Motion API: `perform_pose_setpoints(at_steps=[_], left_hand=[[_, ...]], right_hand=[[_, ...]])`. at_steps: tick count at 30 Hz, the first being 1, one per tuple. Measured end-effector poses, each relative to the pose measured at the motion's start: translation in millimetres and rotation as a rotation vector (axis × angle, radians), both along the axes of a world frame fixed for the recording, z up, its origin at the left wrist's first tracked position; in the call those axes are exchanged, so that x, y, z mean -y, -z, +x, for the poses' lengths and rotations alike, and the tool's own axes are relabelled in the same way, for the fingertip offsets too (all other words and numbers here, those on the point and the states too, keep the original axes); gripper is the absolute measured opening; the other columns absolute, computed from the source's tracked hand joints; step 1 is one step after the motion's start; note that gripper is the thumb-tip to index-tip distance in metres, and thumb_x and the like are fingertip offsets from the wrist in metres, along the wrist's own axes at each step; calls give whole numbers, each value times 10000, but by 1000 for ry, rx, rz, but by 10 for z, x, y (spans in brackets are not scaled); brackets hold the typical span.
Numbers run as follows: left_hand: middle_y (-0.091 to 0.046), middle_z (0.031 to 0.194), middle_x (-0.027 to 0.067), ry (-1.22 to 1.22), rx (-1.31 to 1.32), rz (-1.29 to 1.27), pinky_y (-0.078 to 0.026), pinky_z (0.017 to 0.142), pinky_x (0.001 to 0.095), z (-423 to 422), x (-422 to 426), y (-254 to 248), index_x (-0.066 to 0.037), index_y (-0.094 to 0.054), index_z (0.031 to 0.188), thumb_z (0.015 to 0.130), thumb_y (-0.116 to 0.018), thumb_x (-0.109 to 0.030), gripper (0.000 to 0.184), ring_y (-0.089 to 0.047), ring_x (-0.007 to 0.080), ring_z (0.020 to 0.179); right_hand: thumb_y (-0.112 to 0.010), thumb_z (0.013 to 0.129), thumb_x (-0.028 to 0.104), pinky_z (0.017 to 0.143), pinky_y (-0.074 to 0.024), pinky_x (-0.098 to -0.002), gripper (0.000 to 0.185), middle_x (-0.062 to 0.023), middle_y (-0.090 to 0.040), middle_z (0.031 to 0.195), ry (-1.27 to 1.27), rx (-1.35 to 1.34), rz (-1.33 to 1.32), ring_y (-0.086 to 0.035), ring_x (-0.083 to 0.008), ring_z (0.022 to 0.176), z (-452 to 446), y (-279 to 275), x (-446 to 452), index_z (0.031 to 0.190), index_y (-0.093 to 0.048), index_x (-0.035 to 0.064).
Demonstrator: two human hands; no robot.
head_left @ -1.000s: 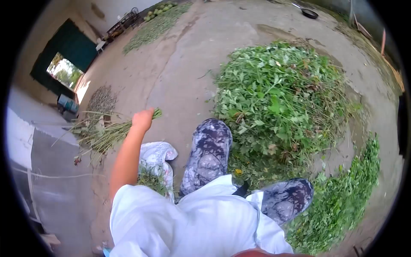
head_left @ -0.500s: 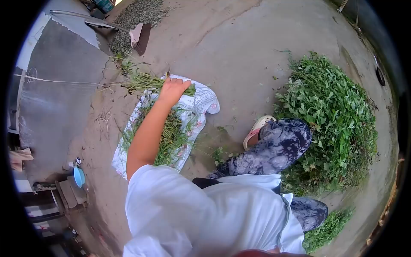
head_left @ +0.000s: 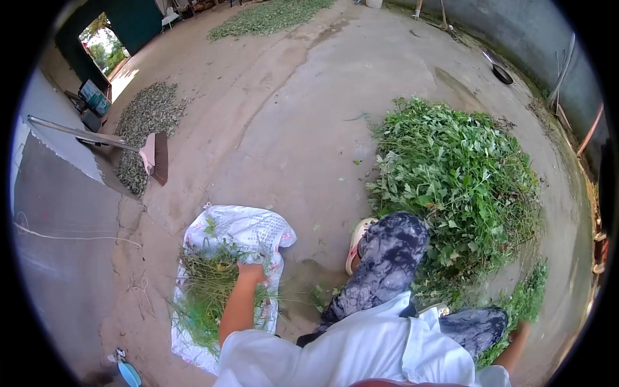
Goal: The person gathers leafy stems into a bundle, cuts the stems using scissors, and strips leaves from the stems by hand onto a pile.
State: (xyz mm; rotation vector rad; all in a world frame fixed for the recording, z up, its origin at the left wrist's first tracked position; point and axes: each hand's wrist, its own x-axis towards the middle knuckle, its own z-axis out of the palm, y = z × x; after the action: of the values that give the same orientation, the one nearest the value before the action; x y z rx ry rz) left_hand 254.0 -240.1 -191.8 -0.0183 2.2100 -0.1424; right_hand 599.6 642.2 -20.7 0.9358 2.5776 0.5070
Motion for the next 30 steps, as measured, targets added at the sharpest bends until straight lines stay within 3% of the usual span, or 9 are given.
perform_pose_setpoints(at_steps=[2,5,7,8,9,15,19,23,30], left_hand=[[-596,1047,99,89,-148,55,-173,960,600,-356,-303,0,-103,-614,990,768,-511,-447,421,-544,266,1006],[-601,1011,127,199,-260,152,-238,923,579,-992,-1083,-730,-64,-615,953,843,-415,-403,409,-550,287,981],[-609,951,152,282,-385,223,-327,859,532,-1352,-1590,-1113,-50,-621,899,872,-375,-386,417,-567,310,914],[-616,903,162,326,-436,259,-382,812,502,-1522,-1832,-1300,-48,-627,856,882,-363,-377,423,-578,326,864],[-616,848,167,372,-525,321,-412,755,484,-1661,-2060,-1504,-51,-627,810,885,-361,-381,431,-583,336,812],[-609,756,153,661,-688,533,-440,617,439,-2012,-3793,-2420,-57,-586,740,830,-504,-325,294,-578,338,729],[-608,835,142,817,-584,735,-437,631,419,-2009,-4556,-2409,-59,-559,824,808,-546,-283,225,-571,310,798],[-579,982,138,915,-450,609,-452,764,374,-1866,-5126,-2185,-43,-527,1033,748,-609,-359,434,-556,283,916],[-563,1028,191,706,-401,590,-455,772,409,-1930,-5854,-1470,9,-472,1033,742,-608,-403,522,-552,313,954]], right_hand=[[-639,658,141,569,-495,-368,362,-116,-565,692,-208,-59,208,-586,-317,659,-167,22,-278,967,-527,-10],[-486,793,148,474,-457,-343,145,-96,-516,634,597,-688,-482,-554,-243,558,-951,-393,136,830,-509,10],[-411,851,165,318,-357,-282,212,-47,-446,520,638,-926,-645,-465,-168,379,-1323,-419,281,710,-469,18],[-409,854,182,408,-396,-352,233,-97,-482,570,457,-885,-549,-502,-231,464,-1445,-390,360,714,-479,8],[-415,856,187,544,-408,-415,247,-163,-504,623,-100,-798,-214,-521,-326,589,-1391,-60,91,715,-485,-3],[-452,842,365,692,-440,-419,392,-222,-584,783,181,-592,-654,-557,-381,765,-2285,-300,1512,793,-572,-5],[-539,779,364,661,-453,-409,300,-125,-604,738,152,-627,-812,-580,-293,727,-2462,289,1738,753,-570,66],[-623,729,347,765,-437,-380,351,-141,-524,1061,173,-664,-699,-520,-290,951,-2676,240,1836,929,-530,74],[-720,621,398,974,-273,-483,935,-161,-268,1327,-171,-784,-393,-242,-325,1252,-3389,248,1580,1351,-195,143]])
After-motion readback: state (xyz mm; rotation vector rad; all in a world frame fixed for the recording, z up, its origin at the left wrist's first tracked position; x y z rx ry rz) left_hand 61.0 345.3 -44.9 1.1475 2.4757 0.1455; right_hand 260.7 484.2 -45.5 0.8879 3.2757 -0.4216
